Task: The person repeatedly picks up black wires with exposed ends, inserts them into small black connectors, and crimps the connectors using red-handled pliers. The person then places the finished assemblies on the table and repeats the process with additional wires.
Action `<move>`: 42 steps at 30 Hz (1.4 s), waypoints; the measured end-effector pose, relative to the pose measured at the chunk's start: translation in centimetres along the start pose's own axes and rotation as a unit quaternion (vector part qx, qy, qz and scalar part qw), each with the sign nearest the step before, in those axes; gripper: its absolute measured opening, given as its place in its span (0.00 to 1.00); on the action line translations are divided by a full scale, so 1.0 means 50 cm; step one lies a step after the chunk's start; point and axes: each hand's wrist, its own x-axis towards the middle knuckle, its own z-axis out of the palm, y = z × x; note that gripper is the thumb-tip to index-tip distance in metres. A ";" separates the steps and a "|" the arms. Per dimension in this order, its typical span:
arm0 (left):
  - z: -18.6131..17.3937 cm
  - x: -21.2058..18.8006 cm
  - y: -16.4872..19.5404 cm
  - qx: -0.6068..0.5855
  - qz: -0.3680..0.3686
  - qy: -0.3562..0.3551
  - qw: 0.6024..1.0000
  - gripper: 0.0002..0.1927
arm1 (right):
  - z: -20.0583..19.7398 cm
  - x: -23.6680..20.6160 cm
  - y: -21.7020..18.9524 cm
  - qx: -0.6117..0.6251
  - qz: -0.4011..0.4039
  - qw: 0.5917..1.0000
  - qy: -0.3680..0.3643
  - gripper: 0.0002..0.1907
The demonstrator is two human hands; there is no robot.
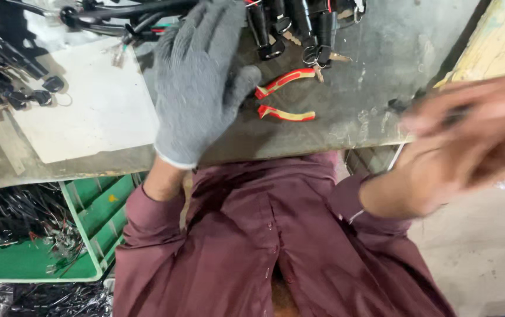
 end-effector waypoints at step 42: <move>0.064 -0.113 0.211 -0.576 -0.074 -0.075 0.811 0.27 | 0.075 0.078 -0.071 0.711 0.125 0.685 -0.104 0.12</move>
